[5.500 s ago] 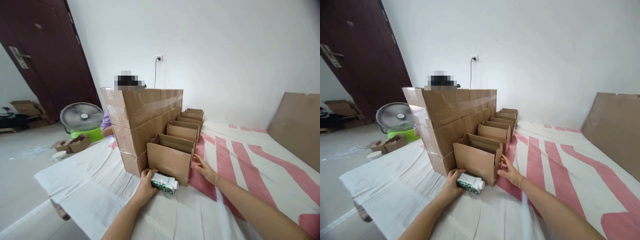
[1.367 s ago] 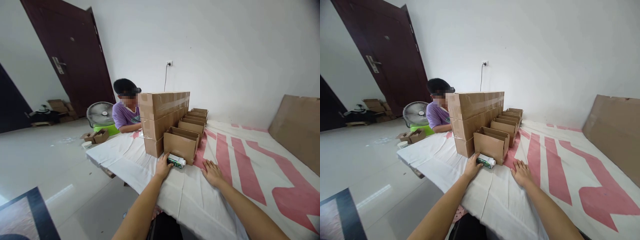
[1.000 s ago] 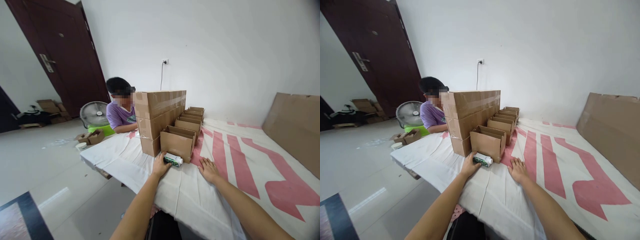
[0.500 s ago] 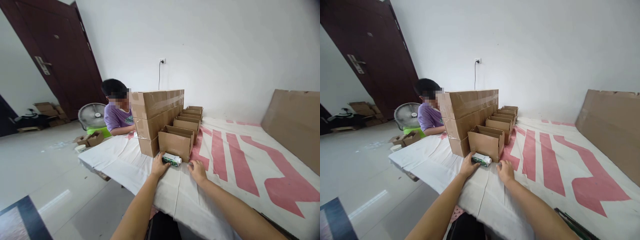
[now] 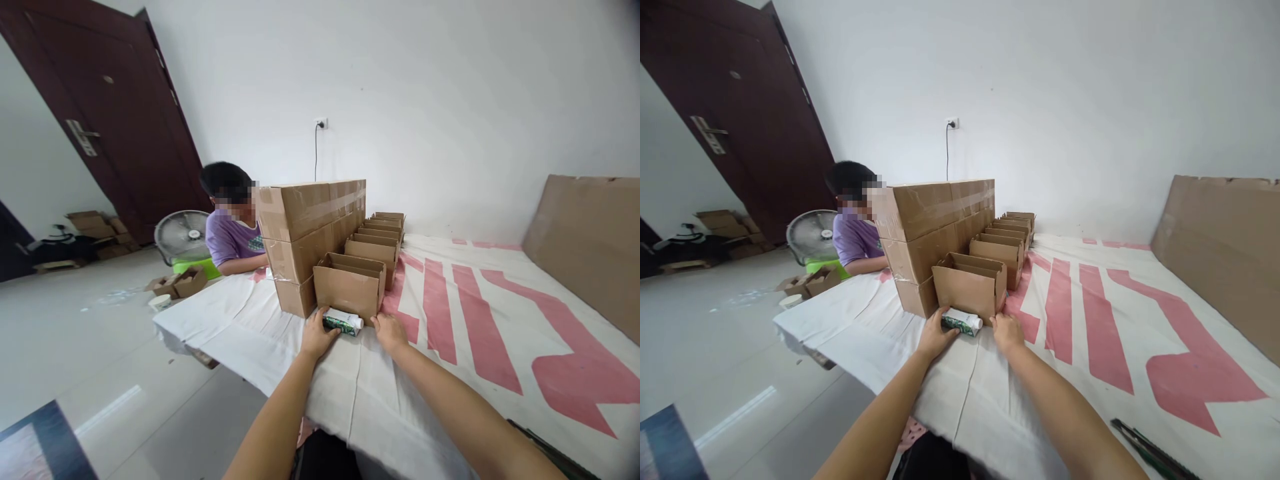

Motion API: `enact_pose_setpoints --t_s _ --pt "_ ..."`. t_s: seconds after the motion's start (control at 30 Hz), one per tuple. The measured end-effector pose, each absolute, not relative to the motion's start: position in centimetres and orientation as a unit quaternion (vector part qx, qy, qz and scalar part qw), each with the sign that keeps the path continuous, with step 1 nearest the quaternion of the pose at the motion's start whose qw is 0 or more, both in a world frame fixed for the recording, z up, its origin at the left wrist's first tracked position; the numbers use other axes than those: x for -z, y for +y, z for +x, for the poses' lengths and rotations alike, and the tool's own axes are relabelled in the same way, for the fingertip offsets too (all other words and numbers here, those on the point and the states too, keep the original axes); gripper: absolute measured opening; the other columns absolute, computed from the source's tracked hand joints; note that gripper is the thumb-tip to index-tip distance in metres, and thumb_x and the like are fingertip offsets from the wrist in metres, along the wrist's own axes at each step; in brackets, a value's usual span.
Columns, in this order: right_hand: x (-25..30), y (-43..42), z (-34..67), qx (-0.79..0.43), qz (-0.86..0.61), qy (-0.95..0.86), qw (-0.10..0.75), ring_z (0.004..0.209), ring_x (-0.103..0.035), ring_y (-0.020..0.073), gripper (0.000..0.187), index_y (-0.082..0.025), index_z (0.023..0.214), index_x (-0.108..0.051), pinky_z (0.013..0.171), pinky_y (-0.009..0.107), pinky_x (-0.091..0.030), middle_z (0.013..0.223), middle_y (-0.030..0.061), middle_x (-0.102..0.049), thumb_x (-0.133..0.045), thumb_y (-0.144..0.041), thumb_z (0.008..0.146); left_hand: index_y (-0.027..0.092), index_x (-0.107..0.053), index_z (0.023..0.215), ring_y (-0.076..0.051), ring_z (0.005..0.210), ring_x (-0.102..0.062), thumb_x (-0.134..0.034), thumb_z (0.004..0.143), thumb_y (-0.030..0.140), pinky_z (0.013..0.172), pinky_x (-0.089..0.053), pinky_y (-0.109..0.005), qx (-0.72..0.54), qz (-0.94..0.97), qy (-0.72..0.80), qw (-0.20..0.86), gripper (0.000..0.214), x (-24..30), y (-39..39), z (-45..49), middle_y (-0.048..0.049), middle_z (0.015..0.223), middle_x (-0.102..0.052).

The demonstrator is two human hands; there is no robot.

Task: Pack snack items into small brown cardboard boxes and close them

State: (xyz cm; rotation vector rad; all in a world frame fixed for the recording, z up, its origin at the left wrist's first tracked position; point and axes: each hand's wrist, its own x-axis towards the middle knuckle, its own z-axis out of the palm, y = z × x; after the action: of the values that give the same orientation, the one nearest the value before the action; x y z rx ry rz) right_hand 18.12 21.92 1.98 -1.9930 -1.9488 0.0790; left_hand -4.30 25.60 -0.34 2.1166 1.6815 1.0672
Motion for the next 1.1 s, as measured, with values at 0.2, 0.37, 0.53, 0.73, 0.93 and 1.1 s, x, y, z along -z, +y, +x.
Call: enact_pose_setpoints --t_s 0.2,0.37,0.53,0.73,0.93,1.1 --pt "-0.6 21.3 18.9 -0.001 -0.684 -0.699 0.209 0.102 -0.057 0.0229 0.027 -0.019 0.091 -0.065 0.087 0.031 -0.038 0.101 0.0087 -0.07 -0.041 -0.029 0.098 0.017 -0.05 0.127 -0.029 0.122 -0.054 -0.075 0.07 0.025 0.101 -0.042 -0.041 -0.367 0.722 0.574 0.12 0.063 0.4 25.6 -4.3 -0.0133 0.124 -0.062" --pt "0.2 21.6 19.0 0.008 -0.682 -0.689 0.245 0.095 -0.058 0.0226 0.018 -0.018 0.091 -0.06 0.081 0.03 -0.04 0.095 0.0079 -0.069 -0.047 -0.031 0.095 0.018 -0.051 0.127 -0.029 0.12 -0.055 -0.076 0.069 0.025 0.101 -0.042 -0.042 -0.369 0.722 0.573 0.123 0.064 0.4 25.6 -4.4 -0.0128 0.124 -0.063" --pt "0.6 21.7 19.0 0.021 -0.673 -0.689 0.268 0.093 -0.058 0.024 0.013 -0.017 0.095 -0.056 0.079 0.032 -0.04 0.094 0.0096 -0.067 -0.05 -0.028 0.093 0.019 -0.051 0.127 -0.029 0.12 -0.056 -0.077 0.068 0.024 0.1 -0.042 -0.041 -0.375 0.722 0.569 0.124 0.065 0.6 25.8 -4.4 -0.012 0.125 -0.063" --pt "0.9 21.5 18.9 0.028 -0.648 -0.707 0.283 0.092 -0.057 0.0223 0.011 -0.018 0.097 -0.055 0.081 0.03 -0.041 0.095 0.0081 -0.066 -0.049 -0.027 0.094 0.017 -0.051 0.128 -0.03 0.121 -0.055 -0.077 0.068 0.025 0.1 -0.043 -0.043 -0.377 0.722 0.566 0.124 0.065 0.6 25.8 -4.5 -0.0137 0.123 -0.063" --pt "0.9 21.7 19.0 0.028 -0.655 -0.703 0.275 0.094 -0.059 0.02 0.016 -0.018 0.1 -0.056 0.082 0.028 -0.04 0.099 0.0079 -0.067 -0.042 -0.027 0.098 0.016 -0.051 0.128 -0.03 0.12 -0.055 -0.076 0.068 0.025 0.101 -0.042 -0.043 -0.375 0.723 0.566 0.125 0.065 0.6 25.8 -4.4 -0.0145 0.125 -0.062" --pt "0.1 22.3 18.5 0.027 -0.689 -0.682 0.244 0.09 -0.061 0.0205 0.026 -0.018 0.094 -0.06 0.073 0.028 -0.038 0.092 0.0084 -0.07 -0.038 -0.031 0.1 0.014 -0.051 0.128 -0.031 0.12 -0.055 -0.076 0.069 0.024 0.101 -0.042 -0.044 -0.374 0.722 0.569 0.124 0.065 0.5 25.7 -4.3 -0.016 0.125 -0.062"
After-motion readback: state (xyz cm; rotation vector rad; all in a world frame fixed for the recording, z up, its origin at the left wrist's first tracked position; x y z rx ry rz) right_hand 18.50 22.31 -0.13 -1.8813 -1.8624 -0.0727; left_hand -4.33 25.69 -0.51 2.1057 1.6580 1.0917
